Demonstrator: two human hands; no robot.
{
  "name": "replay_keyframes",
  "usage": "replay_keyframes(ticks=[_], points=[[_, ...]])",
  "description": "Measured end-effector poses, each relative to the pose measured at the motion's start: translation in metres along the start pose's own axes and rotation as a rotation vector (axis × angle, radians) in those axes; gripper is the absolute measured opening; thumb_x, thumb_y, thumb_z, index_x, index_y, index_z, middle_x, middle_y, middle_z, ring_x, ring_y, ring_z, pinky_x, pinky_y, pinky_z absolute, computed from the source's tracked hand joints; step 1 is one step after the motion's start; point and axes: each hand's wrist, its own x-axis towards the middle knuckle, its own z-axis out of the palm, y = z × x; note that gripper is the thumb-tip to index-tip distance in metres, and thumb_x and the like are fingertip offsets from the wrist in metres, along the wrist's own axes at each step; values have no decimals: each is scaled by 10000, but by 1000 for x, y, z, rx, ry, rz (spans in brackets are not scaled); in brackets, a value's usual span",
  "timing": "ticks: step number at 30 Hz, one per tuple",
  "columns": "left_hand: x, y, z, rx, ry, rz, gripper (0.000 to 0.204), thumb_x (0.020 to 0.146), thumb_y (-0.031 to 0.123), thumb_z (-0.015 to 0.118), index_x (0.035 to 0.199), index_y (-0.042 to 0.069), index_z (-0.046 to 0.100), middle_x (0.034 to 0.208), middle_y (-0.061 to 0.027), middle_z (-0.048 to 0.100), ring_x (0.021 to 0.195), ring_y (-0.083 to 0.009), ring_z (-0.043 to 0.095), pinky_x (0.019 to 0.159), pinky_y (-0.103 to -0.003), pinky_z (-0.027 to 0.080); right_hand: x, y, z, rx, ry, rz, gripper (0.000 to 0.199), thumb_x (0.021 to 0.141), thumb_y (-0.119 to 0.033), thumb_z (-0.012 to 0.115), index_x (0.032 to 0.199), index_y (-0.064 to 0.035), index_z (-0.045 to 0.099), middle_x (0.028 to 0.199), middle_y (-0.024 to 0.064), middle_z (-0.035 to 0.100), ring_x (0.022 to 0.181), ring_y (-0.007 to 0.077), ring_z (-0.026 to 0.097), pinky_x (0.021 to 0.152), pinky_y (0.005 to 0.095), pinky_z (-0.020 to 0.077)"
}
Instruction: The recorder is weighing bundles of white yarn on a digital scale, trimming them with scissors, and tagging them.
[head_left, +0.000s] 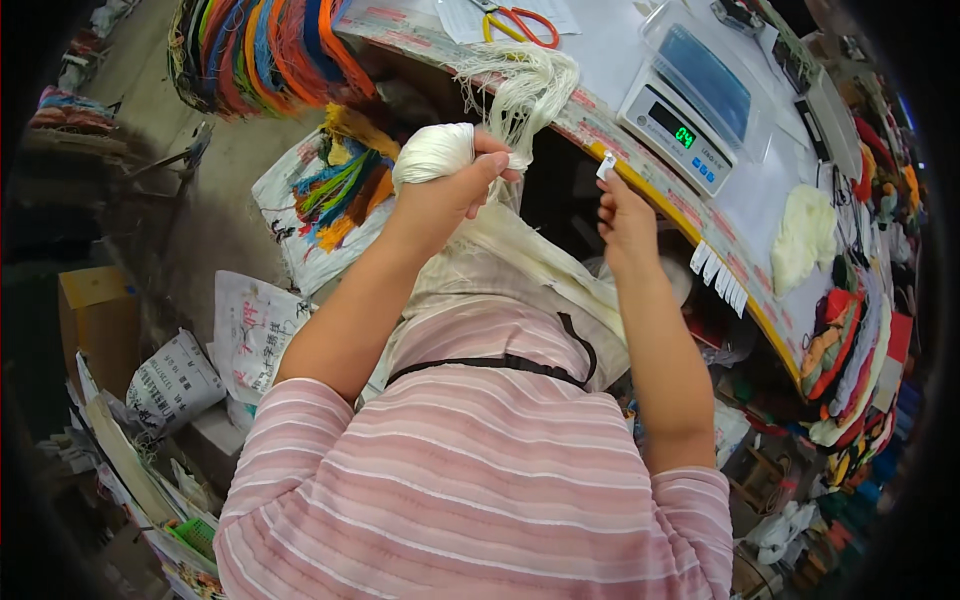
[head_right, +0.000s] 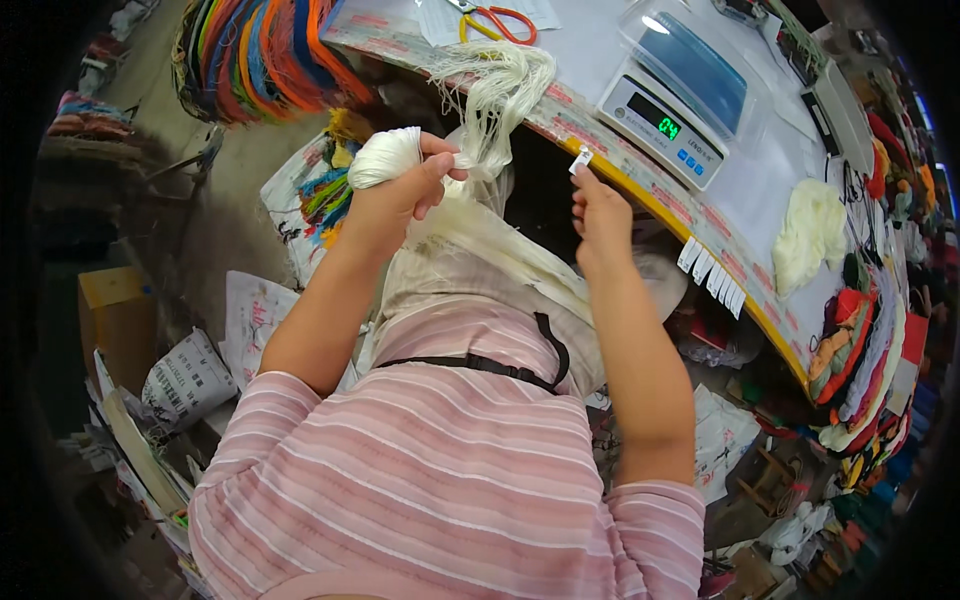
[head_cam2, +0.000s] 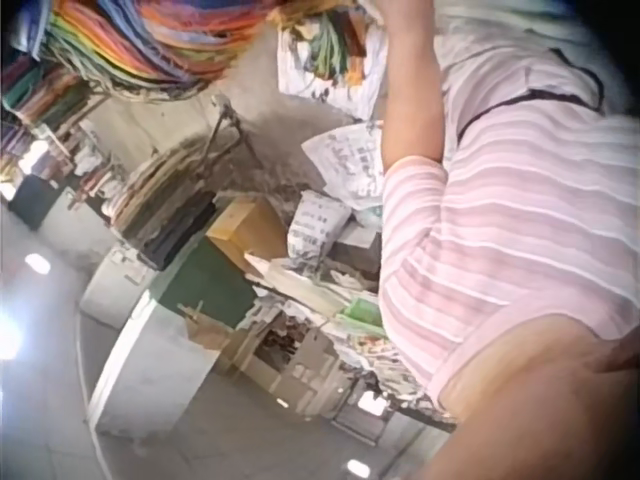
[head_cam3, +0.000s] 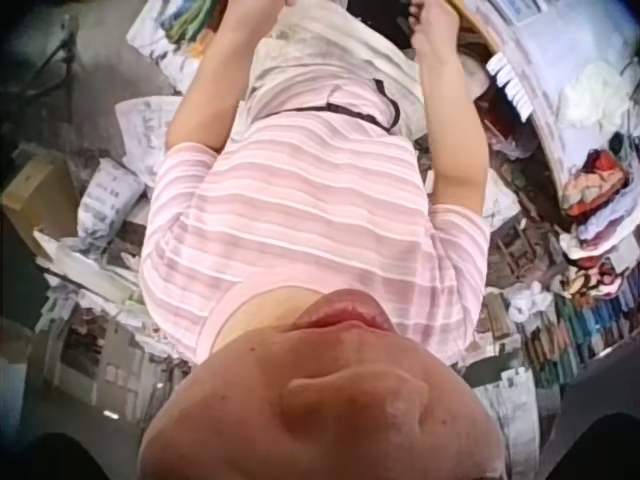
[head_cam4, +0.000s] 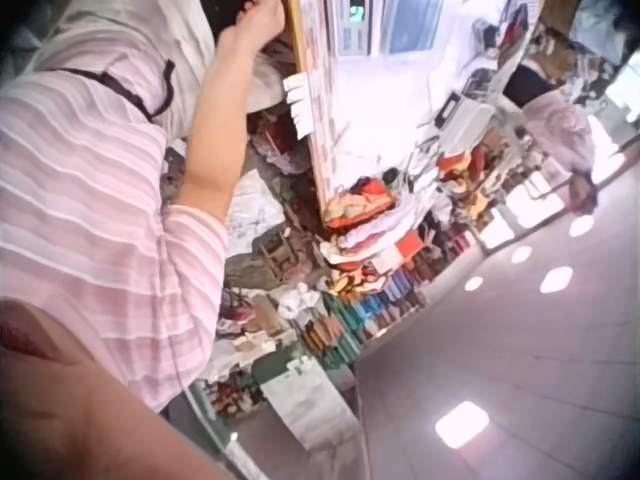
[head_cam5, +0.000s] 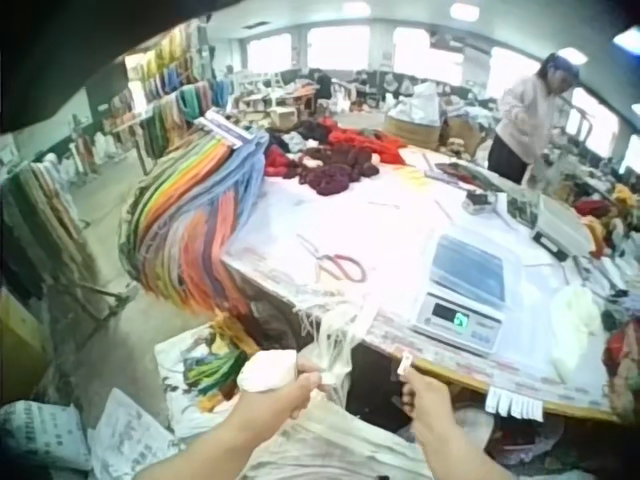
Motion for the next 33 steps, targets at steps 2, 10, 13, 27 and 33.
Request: replay_keyframes(ticks=[2,10,13,27,33], points=[[0,2,0,-20,-15,-15,164,860,150,632,945,14,600,798,-81,648,492,-30,405,454,-185,327,4,9,14,154,76,-27,152,797,-242,707,778,-133,601,635,-61,488,591,60,454,563,263,348],[4,4,0,22,-12,-29,159,858,138,621,951,11,600,805,-76,650,492,-30,403,450,-186,326,-6,-28,6,113,-183,-266,104,822,-123,640,746,-107,570,614,-35,473,551,73,434,533,231,347],[9,3,0,64,-50,-59,153,852,127,609,946,7,607,770,-61,649,484,-26,401,430,-187,314,-43,-72,0,-607,-657,-634,135,826,-148,628,757,-40,585,635,-39,489,608,65,464,549,244,365],[12,8,4,500,-373,197,167,834,205,640,840,40,664,700,-28,615,647,-115,550,601,-282,440,-97,-136,73,-1736,-872,-1319,110,728,-90,584,804,-59,657,793,114,647,778,313,626,680,419,493],[-1,23,-4,234,-212,-110,139,838,160,665,803,32,626,595,11,531,480,-47,443,427,-210,338,-77,-97,61,-1034,-715,-1285,447,863,-128,571,1286,-39,456,840,113,604,839,221,609,762,316,468]])
